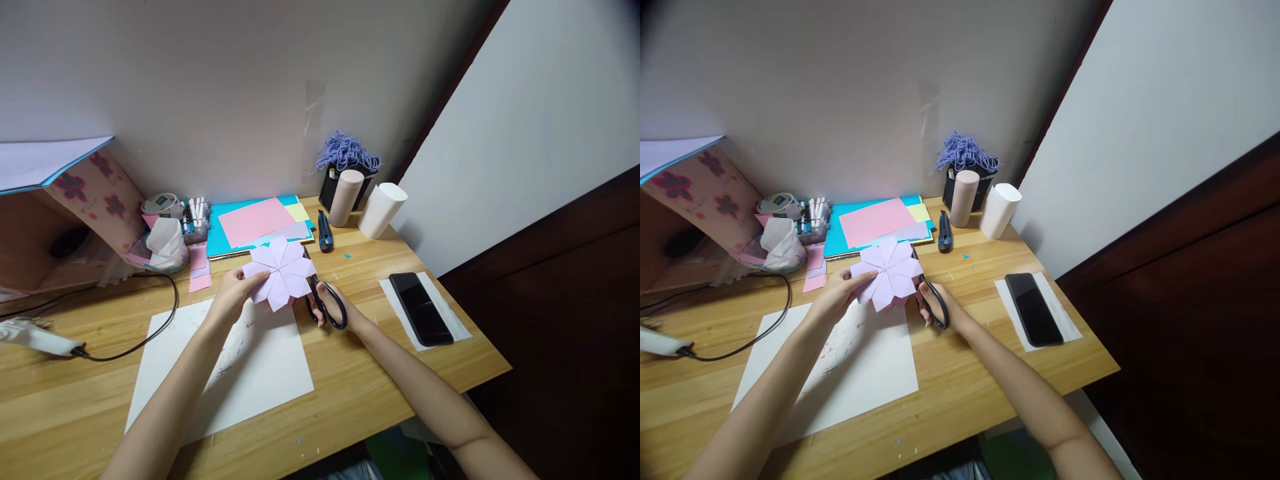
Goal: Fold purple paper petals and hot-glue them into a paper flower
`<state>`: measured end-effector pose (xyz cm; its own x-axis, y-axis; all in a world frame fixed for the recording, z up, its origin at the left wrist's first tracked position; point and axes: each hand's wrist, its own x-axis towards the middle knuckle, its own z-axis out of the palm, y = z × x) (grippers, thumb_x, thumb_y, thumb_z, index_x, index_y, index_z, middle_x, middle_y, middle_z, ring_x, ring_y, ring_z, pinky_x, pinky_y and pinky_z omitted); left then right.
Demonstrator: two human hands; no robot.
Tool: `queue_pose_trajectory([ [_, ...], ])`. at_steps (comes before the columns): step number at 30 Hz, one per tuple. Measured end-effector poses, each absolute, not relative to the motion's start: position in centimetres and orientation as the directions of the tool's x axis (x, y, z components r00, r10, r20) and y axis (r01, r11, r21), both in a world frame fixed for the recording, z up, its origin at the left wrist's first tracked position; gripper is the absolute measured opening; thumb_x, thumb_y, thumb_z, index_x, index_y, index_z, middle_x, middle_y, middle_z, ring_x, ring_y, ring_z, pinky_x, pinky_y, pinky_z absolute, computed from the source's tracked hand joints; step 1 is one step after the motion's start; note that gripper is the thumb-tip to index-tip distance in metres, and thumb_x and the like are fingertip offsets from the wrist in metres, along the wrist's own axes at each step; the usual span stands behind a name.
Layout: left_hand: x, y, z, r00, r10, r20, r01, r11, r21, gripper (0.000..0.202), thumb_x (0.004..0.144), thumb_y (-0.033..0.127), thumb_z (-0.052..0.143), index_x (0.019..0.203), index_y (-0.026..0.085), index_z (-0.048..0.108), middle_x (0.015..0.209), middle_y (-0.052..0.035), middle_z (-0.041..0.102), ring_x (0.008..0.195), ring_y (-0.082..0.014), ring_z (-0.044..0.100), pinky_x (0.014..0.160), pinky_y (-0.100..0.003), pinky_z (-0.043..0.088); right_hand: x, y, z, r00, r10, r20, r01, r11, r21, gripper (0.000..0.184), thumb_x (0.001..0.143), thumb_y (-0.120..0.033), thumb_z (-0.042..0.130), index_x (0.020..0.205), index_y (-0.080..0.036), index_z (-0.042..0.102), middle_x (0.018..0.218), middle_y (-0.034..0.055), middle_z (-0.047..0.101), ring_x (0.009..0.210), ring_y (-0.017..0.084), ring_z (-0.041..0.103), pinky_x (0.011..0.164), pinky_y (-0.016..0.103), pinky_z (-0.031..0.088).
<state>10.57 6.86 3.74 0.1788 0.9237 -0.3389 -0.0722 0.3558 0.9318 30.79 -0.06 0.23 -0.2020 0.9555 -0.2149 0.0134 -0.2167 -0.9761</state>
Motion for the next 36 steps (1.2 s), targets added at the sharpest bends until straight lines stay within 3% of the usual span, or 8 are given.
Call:
queue_pose_trajectory([
  [19, 10.6, 7.2, 3.4, 0.141, 0.934, -0.329, -0.074, 0.342, 0.937, 0.047, 0.05, 0.031, 0.079, 0.09, 0.009, 0.065, 0.097, -0.0145, 0.068, 0.083, -0.0242, 0.064, 0.067, -0.03, 0.049, 30.7, -0.1, -0.3, -0.123, 0.972, -0.2, 0.14, -0.182, -0.973, 0.058, 0.071, -0.076, 0.033, 0.062, -0.019, 0.041, 0.034, -0.0067, 0.04, 0.028, 0.008, 0.038, 0.031, 0.018, 0.032],
  [25, 10.6, 7.2, 3.3, 0.171, 0.93, -0.326, -0.078, 0.342, 0.936, 0.05, 0.05, 0.033, 0.079, 0.091, 0.009, 0.065, 0.098, -0.0151, 0.067, 0.083, -0.0243, 0.064, 0.067, -0.03, 0.049, 30.6, -0.4, -0.8, -0.022, 0.986, -0.163, 0.16, -0.158, -0.974, 0.052, 0.072, -0.07, 0.043, 0.06, -0.019, 0.04, 0.035, -0.0068, 0.041, 0.029, 0.007, 0.04, 0.032, 0.017, 0.032],
  [28, 10.6, 7.1, 3.5, 0.196, 0.93, -0.311, -0.092, 0.333, 0.939, 0.049, 0.052, 0.032, 0.078, 0.093, 0.01, 0.065, 0.101, -0.0141, 0.066, 0.086, -0.0234, 0.063, 0.07, -0.029, 0.048, 30.6, 0.2, -1.3, 0.063, 0.98, -0.187, 0.043, -0.19, -0.981, 0.054, 0.068, -0.074, 0.044, 0.065, -0.019, 0.042, 0.036, -0.0074, 0.041, 0.029, 0.008, 0.041, 0.031, 0.018, 0.033],
  [32, 10.3, 7.0, 4.0, 0.197, 0.925, -0.325, -0.032, 0.338, 0.941, 0.044, 0.052, 0.034, 0.077, 0.09, 0.013, 0.066, 0.096, -0.011, 0.068, 0.081, -0.0216, 0.063, 0.065, -0.027, 0.047, 31.2, 1.8, -1.3, 0.119, 0.965, -0.232, -0.232, -0.2, -0.952, 0.066, 0.058, -0.086, 0.032, 0.064, -0.02, 0.042, 0.035, -0.0071, 0.039, 0.03, 0.01, 0.044, 0.036, 0.023, 0.043],
  [36, 9.9, 7.0, 4.8, 0.321, 0.879, -0.352, 0.089, 0.342, 0.935, 0.036, 0.054, 0.036, 0.075, 0.082, 0.014, 0.069, 0.086, -0.0092, 0.069, 0.075, -0.0214, 0.062, 0.062, -0.026, 0.045, 32.4, 2.8, -0.7, 0.208, 0.961, -0.181, -0.294, -0.115, -0.949, 0.055, 0.062, -0.074, 0.05, 0.066, -0.02, 0.043, 0.045, -0.0029, 0.052, 0.041, 0.012, 0.052, 0.046, 0.027, 0.049],
])
